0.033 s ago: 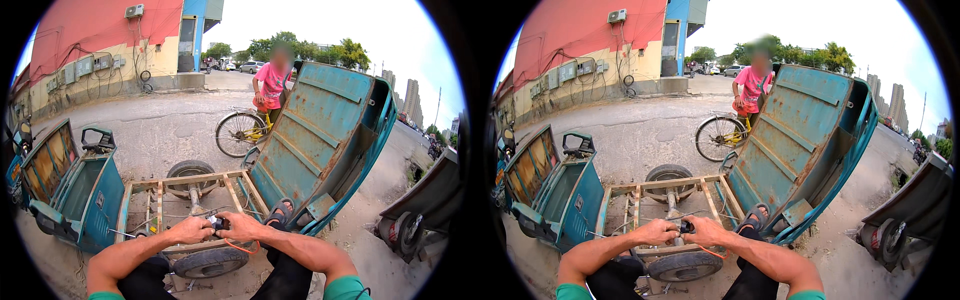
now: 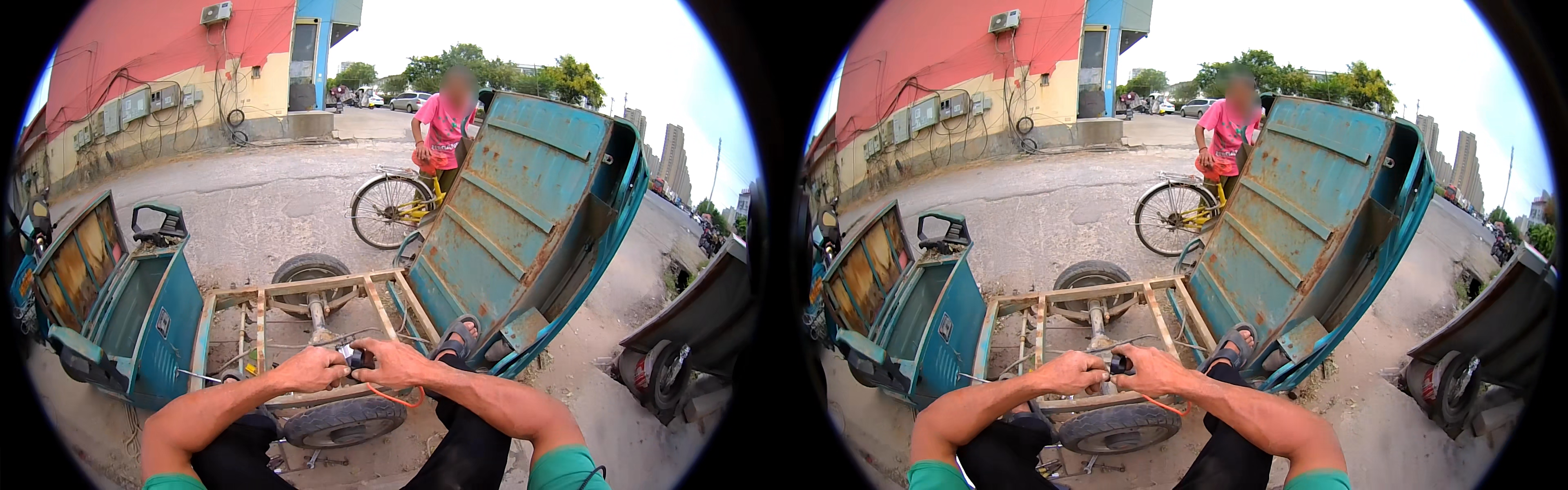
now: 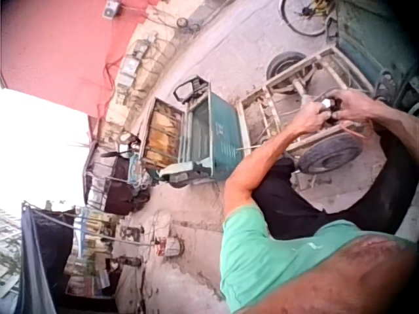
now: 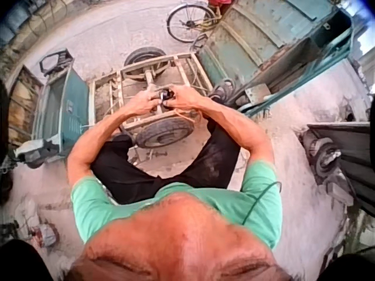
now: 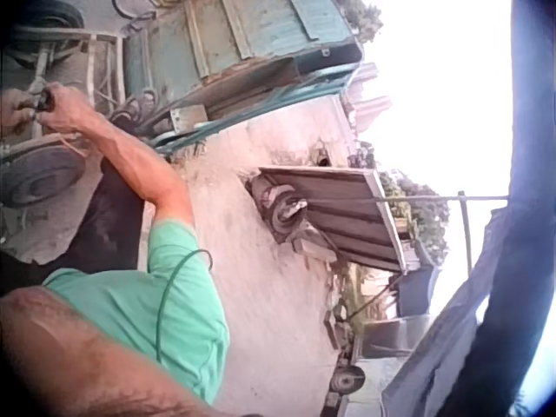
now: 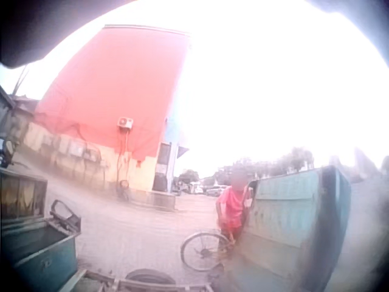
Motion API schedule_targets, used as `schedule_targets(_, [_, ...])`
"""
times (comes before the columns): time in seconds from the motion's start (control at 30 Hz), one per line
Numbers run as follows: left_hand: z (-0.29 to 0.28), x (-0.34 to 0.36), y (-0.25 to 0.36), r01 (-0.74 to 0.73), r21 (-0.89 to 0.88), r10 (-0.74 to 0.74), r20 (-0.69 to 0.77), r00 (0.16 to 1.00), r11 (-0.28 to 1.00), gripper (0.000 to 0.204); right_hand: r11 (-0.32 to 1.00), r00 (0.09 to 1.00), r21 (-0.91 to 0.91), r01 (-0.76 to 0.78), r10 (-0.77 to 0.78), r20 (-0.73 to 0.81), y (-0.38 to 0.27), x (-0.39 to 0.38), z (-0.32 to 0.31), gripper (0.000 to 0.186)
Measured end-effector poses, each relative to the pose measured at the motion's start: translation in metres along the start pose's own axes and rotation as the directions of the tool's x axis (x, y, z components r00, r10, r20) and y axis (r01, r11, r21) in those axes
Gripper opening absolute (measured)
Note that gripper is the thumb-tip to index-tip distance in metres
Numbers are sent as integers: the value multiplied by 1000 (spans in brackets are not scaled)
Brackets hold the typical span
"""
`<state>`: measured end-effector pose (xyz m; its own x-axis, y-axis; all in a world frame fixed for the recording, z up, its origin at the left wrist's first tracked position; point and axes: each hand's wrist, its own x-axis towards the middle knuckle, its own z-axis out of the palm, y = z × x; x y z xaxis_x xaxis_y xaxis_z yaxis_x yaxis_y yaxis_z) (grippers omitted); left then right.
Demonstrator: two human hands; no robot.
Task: The person sits on the ground and wraps electrical tape around a small cylindrical component with wires attached, securing the connection on a teal three-wheeled vehicle frame.
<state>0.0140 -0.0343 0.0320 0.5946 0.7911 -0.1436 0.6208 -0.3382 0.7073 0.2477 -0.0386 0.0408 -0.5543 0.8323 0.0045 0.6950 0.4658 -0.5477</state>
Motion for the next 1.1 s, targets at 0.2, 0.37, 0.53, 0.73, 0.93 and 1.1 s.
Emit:
schedule_targets(0.2, [-1,-8,19,-41,66,43,-29,999,997,28,997,998,-61,51,-49,31,8,1,9,66])
schedule_targets(0.37, [2,-6,15,-120,196,136,-71,988,973,29,997,994,-78,-3,12,105,2,2,4,65])
schedule_targets(0.53, [-2,-6,21,-57,65,61,-66,996,996,29,996,996,-31,83,-84,-33,11,-3,6,71])
schedule_targets(0.73, [-4,-5,19,-37,2,37,-75,996,999,30,988,971,-67,142,-152,-187,3,-6,9,70])
schedule_targets(0.93, [-2,-4,22,-51,24,53,-75,996,998,26,990,985,-32,138,-140,-104,10,-3,9,59])
schedule_targets(1.1, [-2,-6,23,-139,157,160,-125,979,978,23,970,965,24,241,-237,-110,20,4,16,57])
